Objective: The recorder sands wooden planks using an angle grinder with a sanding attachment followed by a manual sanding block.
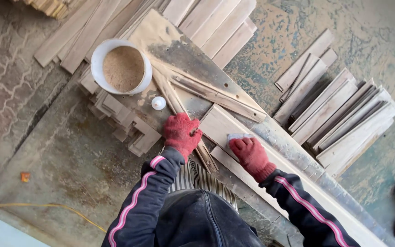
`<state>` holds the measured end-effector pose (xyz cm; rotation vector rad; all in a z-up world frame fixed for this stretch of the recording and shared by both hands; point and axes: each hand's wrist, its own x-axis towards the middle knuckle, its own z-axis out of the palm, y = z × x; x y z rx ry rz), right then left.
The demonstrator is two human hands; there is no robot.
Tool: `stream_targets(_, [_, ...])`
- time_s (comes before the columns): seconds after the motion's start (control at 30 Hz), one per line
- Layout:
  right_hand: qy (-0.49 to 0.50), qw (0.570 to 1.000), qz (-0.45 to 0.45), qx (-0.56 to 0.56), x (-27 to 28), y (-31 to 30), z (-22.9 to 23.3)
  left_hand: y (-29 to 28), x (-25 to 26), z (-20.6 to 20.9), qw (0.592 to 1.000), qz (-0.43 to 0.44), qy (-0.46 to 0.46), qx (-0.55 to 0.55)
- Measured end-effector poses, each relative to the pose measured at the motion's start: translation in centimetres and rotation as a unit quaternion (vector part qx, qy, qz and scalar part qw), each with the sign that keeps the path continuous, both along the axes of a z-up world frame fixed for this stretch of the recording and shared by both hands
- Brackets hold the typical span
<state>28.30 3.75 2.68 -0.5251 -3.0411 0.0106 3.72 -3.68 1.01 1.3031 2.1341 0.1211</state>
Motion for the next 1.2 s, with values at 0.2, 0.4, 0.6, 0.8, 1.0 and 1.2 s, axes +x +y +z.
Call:
stream_targets(0.2, [0.011,0.989,-0.100,-0.106,-8.8,-1.1,-4.4,-0.3,-0.6,-2.4,0.998,0.019,0.001,0.060])
stream_targets(0.4, [-0.028,0.999,0.012,-0.031,-0.9,-0.8,-0.5,0.0,-0.6,-1.8,0.998,0.011,-0.015,0.066])
stream_targets(0.6, [0.032,0.999,0.006,-0.027,-7.2,-0.6,-2.1,0.1,-0.1,-0.4,0.994,0.070,-0.025,0.082])
stream_targets(0.8, [0.016,0.998,-0.038,-0.043,-3.2,-2.4,-1.0,-0.2,-0.4,-2.5,0.993,0.005,0.015,0.113])
stream_targets(1.0, [0.025,0.998,-0.036,-0.045,-6.9,-1.5,-3.6,0.5,0.1,-1.2,0.989,0.132,-0.031,0.061])
stream_targets(1.2, [0.040,0.998,-0.047,-0.031,-4.9,-2.5,-2.2,0.6,-0.6,-0.4,0.986,0.138,-0.097,0.017])
